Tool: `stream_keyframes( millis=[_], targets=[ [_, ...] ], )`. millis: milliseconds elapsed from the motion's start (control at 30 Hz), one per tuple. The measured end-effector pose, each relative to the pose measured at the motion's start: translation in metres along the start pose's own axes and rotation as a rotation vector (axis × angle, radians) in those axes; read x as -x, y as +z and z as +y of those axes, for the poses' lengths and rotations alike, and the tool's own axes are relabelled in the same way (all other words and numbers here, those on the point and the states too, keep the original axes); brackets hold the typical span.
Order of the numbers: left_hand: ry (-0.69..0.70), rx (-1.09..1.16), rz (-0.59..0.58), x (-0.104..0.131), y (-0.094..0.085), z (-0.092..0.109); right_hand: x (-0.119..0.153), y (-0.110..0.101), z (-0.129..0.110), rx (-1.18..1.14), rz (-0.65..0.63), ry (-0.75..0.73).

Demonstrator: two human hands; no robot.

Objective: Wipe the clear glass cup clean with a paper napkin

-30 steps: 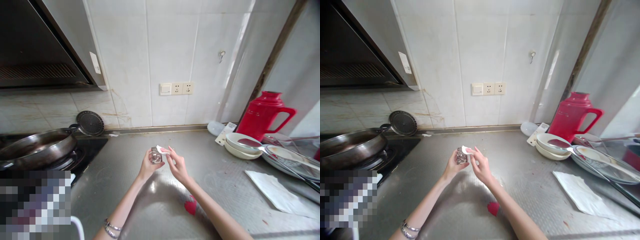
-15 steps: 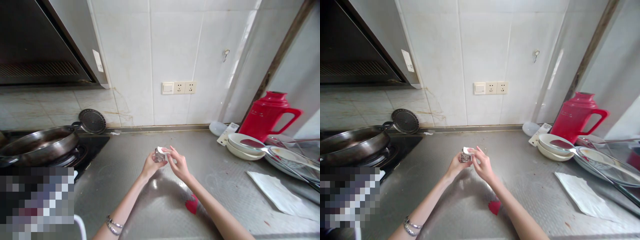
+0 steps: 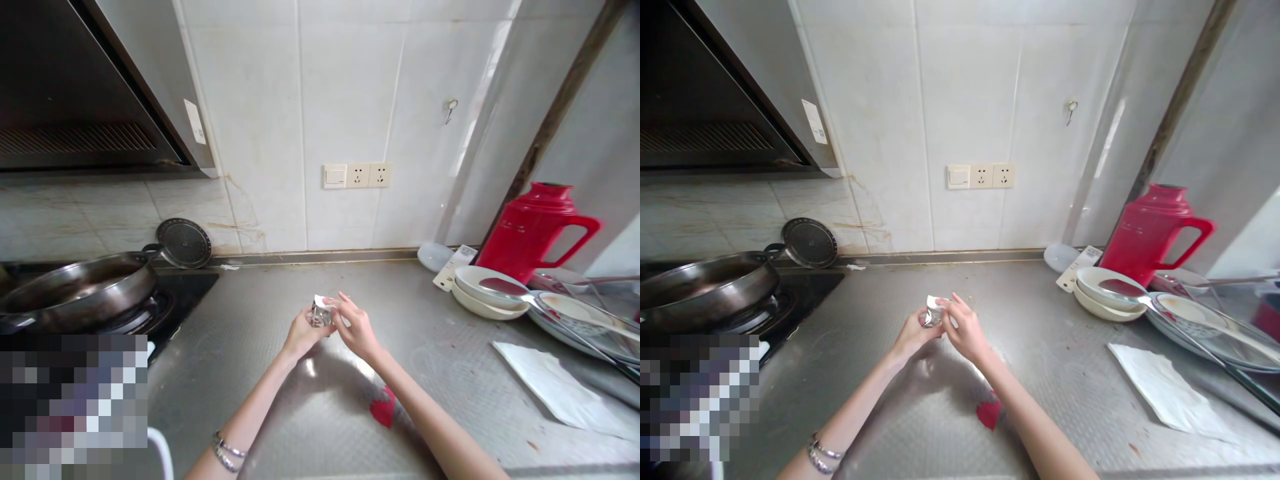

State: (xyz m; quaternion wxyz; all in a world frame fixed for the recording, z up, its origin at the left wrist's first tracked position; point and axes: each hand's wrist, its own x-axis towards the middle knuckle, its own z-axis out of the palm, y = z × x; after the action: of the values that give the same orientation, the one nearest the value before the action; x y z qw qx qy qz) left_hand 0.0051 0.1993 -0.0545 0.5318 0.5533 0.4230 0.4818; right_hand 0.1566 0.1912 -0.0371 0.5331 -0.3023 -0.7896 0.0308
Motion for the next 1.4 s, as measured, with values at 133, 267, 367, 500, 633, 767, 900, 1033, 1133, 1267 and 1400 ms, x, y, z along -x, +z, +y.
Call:
stream_keyframes(
  millis=[133, 267, 367, 500, 633, 767, 900, 1033, 1133, 1267, 1400],
  targets=[
    [0.114, 0.008, -0.084, -0.005, -0.006, -0.006, 0.001, 0.001, -0.012, -0.032, -0.071, -0.144],
    [0.126, 0.031, -0.058, -0.006, -0.006, -0.008, 0.0, 0.002, -0.013, -0.057, -0.166, -0.16],
    [0.046, 0.02, -0.022, -0.002, -0.002, 0.001, -0.001, 0.0, -0.005, -0.041, -0.094, -0.026],
    [-0.111, 0.079, 0.081, 0.004, -0.001, 0.018, -0.001, -0.003, 0.001, -0.028, 0.017, 0.026],
    [-0.115, 0.109, 0.068, 0.006, -0.006, 0.026, 0.0, -0.005, -0.005, -0.001, -0.018, -0.097],
    [-0.092, 0.083, 0.072, 0.004, -0.009, 0.024, 0.0, -0.005, -0.009, 0.047, -0.054, -0.17],
    [-0.012, 0.005, 0.054, -0.002, -0.014, 0.017, 0.001, -0.005, -0.009, 0.079, -0.095, -0.234],
    [0.109, -0.134, 0.095, -0.006, -0.016, 0.008, 0.001, -0.002, -0.007, 0.047, -0.142, -0.223],
    [0.078, -0.074, 0.117, -0.005, -0.011, 0.004, -0.001, -0.001, -0.004, 0.019, -0.129, -0.11],
    [-0.04, 0.009, 0.115, 0.0, -0.004, 0.008, -0.005, -0.007, -0.004, -0.082, -0.123, 0.116],
    [-0.116, 0.096, 0.059, 0.004, -0.005, 0.02, -0.007, -0.013, -0.008, -0.288, -0.28, 0.175]
  ],
)
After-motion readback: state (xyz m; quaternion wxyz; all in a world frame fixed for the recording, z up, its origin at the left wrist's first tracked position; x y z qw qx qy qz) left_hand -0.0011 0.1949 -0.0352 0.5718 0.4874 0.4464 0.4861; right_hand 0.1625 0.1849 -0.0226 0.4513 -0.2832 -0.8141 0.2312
